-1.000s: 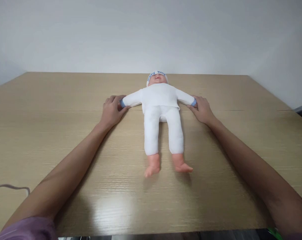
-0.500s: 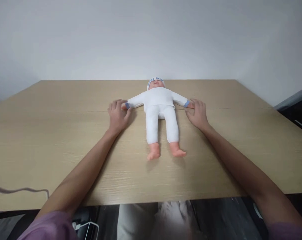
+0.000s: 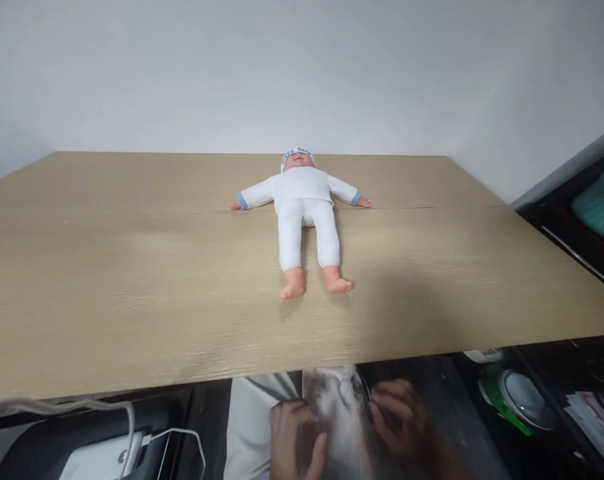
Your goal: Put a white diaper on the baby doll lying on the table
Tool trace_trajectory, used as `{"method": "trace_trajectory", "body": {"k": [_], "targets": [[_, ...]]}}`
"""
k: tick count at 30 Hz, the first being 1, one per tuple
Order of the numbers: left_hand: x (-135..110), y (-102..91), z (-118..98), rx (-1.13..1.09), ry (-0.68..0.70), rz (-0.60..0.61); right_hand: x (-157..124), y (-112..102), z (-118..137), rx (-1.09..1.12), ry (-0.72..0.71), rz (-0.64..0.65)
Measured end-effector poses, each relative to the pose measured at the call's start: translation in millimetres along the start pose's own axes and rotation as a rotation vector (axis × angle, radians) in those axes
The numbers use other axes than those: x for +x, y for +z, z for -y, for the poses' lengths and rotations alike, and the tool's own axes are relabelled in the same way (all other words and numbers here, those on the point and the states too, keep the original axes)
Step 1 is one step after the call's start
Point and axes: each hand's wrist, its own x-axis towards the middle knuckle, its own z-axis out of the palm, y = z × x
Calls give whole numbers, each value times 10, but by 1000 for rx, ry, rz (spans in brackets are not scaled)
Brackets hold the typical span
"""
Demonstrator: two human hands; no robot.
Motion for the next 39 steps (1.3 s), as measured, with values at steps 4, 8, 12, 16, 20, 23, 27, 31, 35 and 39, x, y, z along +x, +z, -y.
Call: {"method": "trace_trajectory", "body": {"k": [4, 8, 12, 16, 20, 23, 27, 31, 35, 39], "targets": [[-280, 582, -36, -533, -420, -117, -165, 238, -97, 46, 292, -233], [-169, 738, -53, -771, -504, -26, -80, 362, 19, 228, 438, -47], [56, 778, -56, -802, -498, -48, -10, 461, 162, 230, 421, 11], [61, 787, -38, -820, -590, -212, 16, 511, 261, 177, 422, -13], [-45, 677, -68, -1070, -678, -5, 32, 520, 300, 203, 405, 21], [-99, 534, -198, -1239, -717, 190, 68, 497, 401, 302, 389, 150], [-337, 237, -551, -1293, -725, 295, -67, 286, 754, 519, 359, 334], [-871, -139, -939, -1188, -597, 265, -636, -101, 1169, 438, 356, 167], [-1140, -376, -1147, -1118, -504, 297, -1046, -290, 1407, 350, 342, 45], [-880, -379, -1141, -1126, -457, 174, -809, -184, 1513, 407, 268, 57]]}}
